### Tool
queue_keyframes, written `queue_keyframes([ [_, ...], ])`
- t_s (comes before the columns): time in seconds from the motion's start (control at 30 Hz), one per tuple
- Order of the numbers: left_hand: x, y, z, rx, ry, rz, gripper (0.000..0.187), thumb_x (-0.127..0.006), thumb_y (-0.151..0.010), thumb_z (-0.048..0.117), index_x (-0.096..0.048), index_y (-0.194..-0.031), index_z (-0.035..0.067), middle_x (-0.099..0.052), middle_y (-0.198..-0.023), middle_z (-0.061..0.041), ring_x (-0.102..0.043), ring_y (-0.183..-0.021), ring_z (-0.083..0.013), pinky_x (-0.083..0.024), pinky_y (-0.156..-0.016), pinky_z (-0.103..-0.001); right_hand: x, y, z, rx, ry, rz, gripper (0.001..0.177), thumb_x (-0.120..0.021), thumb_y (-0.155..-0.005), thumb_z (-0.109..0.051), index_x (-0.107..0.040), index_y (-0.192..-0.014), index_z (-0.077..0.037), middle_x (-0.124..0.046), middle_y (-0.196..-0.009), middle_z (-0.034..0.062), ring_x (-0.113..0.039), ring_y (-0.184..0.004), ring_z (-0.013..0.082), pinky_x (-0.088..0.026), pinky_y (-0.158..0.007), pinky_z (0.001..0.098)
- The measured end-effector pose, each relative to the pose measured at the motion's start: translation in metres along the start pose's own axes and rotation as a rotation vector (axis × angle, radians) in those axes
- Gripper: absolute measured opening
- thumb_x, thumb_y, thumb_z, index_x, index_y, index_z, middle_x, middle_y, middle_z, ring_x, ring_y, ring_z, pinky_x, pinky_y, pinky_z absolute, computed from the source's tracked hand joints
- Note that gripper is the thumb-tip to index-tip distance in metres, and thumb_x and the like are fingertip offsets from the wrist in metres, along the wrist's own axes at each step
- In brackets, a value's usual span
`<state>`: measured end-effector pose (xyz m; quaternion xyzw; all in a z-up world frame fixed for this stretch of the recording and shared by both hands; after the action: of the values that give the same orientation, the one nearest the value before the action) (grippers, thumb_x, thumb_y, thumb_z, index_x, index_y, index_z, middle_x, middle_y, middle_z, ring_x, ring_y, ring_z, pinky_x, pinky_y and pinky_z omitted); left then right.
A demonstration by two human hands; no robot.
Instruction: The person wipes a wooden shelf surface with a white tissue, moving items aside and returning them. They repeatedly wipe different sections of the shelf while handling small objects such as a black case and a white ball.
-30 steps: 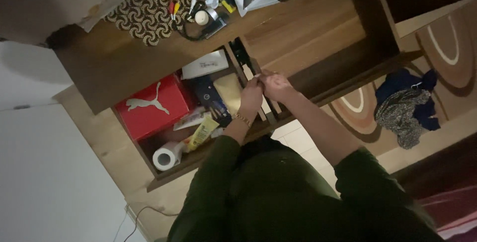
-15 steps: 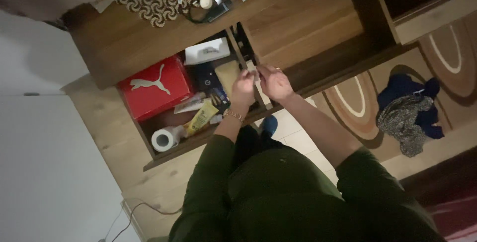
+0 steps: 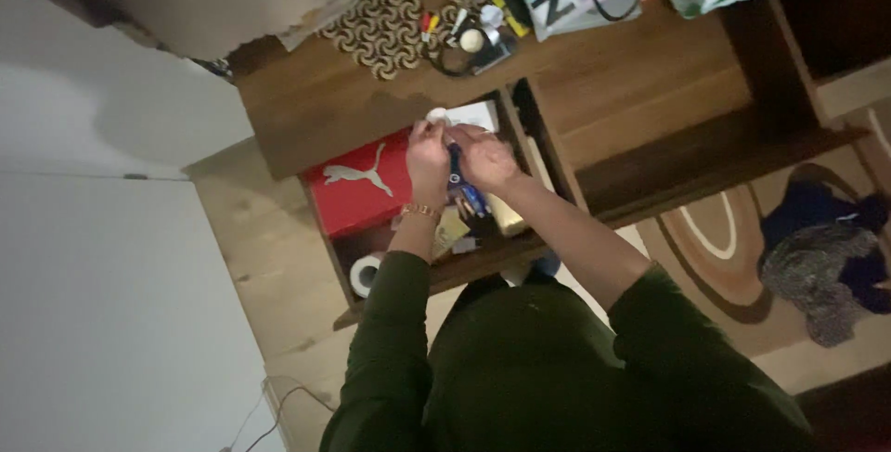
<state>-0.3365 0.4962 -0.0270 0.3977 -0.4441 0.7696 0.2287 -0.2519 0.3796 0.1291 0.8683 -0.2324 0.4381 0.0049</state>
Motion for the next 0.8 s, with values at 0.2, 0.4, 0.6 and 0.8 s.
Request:
queue_keyframes([
  [0.2,0.068,-0.062,-0.045,0.228,-0.065,-0.041,0.026,-0.064,-0.091,0.020,-0.074,-0.114,0.026,-0.061,-0.110,0.001,-0.070,-0.097,-0.0247,-0.062,-0.071,-0.036,-0.039,-0.058,-0.039,0.119,0.123,-0.037,0.045,-0.056,-0.083,-0.006,-0.061,-0.128,-0.003,-0.071,-0.116,0.0189,-0.070,-0.106,0.0390,-0.052,-0.099,0.0470],
  [0.4,0.087,-0.081,-0.078,0.353,-0.008,-0.296,0.028,-0.058,-0.096,0.014,-0.074,-0.118,0.023,-0.061,-0.114,-0.002,-0.066,-0.106,-0.0277,-0.058,-0.085,-0.038,-0.075,-0.084,-0.041,-0.012,0.130,-0.337,0.066,-0.050,-0.086,-0.013,-0.043,-0.152,-0.010,-0.052,-0.152,0.0132,-0.050,-0.138,0.0361,-0.040,-0.108,0.0577],
  [0.6,0.092,-0.101,-0.084,0.285,-0.006,-0.269,0.028,-0.057,-0.101,0.016,-0.070,-0.126,0.017,-0.056,-0.118,-0.005,-0.063,-0.106,-0.0275,-0.057,-0.087,-0.039,-0.078,-0.089,-0.039,0.027,0.101,-0.290,0.070,-0.046,-0.081,-0.001,-0.043,-0.152,0.001,-0.053,-0.148,0.0239,-0.053,-0.134,0.0433,-0.043,-0.105,0.0547],
  [0.8,0.110,-0.117,-0.042,0.165,-0.365,0.018,0.031,-0.059,-0.101,0.021,-0.070,-0.130,0.023,-0.069,-0.119,-0.005,-0.068,-0.088,-0.0264,-0.054,-0.079,-0.045,-0.039,-0.086,-0.036,-0.088,0.229,-0.294,0.055,-0.061,-0.080,-0.018,-0.057,-0.133,-0.006,-0.066,-0.124,0.0154,-0.066,-0.116,0.0374,-0.050,-0.096,0.0517],
])
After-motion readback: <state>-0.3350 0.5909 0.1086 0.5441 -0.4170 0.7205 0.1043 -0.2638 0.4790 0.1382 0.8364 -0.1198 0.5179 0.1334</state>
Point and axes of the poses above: each hand's wrist, its own y-axis away from the middle knuckle, its own x-axis out of the back of the hand, z = x × y, the point moved 3 cm from there along -y, towards the middle knuckle
